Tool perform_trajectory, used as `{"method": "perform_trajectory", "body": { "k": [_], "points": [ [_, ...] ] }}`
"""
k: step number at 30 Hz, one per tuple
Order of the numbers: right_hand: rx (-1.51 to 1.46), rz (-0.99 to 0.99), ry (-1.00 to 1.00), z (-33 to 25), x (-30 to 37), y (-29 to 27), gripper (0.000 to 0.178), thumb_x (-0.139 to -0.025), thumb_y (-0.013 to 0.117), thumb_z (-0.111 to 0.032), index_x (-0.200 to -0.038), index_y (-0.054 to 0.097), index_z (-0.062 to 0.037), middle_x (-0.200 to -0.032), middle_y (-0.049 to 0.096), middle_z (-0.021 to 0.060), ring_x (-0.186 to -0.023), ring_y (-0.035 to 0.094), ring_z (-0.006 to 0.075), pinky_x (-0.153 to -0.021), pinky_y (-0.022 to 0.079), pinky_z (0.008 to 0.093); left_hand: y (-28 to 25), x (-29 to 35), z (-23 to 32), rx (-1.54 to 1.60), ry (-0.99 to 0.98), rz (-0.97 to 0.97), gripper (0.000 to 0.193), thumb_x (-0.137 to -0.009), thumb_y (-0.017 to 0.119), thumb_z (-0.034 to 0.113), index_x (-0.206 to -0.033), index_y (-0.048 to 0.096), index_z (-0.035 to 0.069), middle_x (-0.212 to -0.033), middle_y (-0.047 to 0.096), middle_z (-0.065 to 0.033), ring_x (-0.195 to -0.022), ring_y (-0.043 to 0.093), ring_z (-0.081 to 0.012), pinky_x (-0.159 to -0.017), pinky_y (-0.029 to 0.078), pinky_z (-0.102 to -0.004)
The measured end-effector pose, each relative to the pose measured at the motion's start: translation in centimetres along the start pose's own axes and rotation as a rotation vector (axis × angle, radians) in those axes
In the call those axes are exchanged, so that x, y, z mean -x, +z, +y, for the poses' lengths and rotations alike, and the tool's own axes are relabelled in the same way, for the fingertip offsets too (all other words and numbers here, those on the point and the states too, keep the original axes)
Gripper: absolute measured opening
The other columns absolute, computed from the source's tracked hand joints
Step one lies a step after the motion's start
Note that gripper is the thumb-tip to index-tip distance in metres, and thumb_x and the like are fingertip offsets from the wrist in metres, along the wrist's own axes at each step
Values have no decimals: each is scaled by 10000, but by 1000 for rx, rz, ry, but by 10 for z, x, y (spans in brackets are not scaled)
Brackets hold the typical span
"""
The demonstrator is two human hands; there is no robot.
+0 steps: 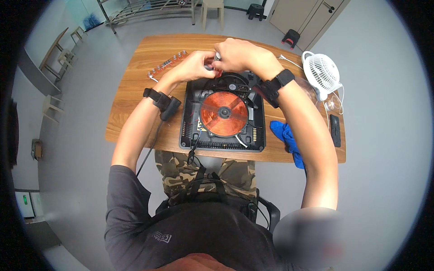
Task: The person uses a screwdriver to tighten screws on a black electronic device with a copper-colored circular component. They then place a small black fan onto the device and secure it with screws.
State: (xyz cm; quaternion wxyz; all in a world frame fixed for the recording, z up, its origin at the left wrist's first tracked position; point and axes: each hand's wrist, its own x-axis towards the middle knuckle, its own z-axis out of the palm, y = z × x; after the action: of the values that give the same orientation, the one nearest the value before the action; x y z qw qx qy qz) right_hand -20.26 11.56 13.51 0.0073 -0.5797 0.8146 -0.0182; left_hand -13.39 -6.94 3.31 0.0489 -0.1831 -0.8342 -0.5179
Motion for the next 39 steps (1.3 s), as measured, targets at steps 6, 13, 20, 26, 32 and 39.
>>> {"method": "perform_trajectory", "body": {
  "k": [6,13,20,26,32,39],
  "points": [
    [-14,-92,256,-32,-8,-13,574,-931,573,-517,-752,762,-5,-846,734,258,-851,729,426,-805,594,486,2,7,18,-87,-41,52,376,-752,875,105,-1065,687,19,-922,754,-63,-862,653,-90,-795,534,-292],
    [-39,48,127,-14,1,-5,423,-913,649,-420,-1037,720,-22,-923,742,246,-901,718,435,-824,574,507,4,3,18,-55,-97,167,532,-752,867,47,-1214,612,-24,-950,767,-73,-883,699,-107,-809,563,-303],
    [-5,-59,88,-13,3,-14,399,-869,756,-308,-1065,665,28,-887,713,271,-879,700,447,-769,558,496,3,-2,2,71,-79,12,401,-835,788,-7,-1197,618,-30,-982,759,-61,-932,694,-108,-905,555,-304],
    [-99,-166,153,-20,-10,-8,442,-863,753,-365,-901,698,72,-768,694,272,-772,697,432,-726,557,487,-1,13,1,60,-101,41,316,-859,784,26,-1157,686,-17,-1005,770,-64,-962,708,-119,-908,561,-309],
    [-46,25,137,-7,7,10,444,-897,707,-373,-1074,585,15,-894,709,264,-890,693,456,-784,553,519,16,14,13,-1,-137,133,307,-843,768,54,-1137,721,-20,-990,787,-84,-947,731,-129,-894,565,-295],
    [-15,55,101,-14,26,-5,422,-937,694,-403,-1154,624,-48,-972,730,226,-956,698,441,-831,557,525,19,18,31,-216,-150,193,246,-848,785,104,-1071,764,2,-930,800,-70,-889,750,-131,-834,571,-297]
  ]
}}
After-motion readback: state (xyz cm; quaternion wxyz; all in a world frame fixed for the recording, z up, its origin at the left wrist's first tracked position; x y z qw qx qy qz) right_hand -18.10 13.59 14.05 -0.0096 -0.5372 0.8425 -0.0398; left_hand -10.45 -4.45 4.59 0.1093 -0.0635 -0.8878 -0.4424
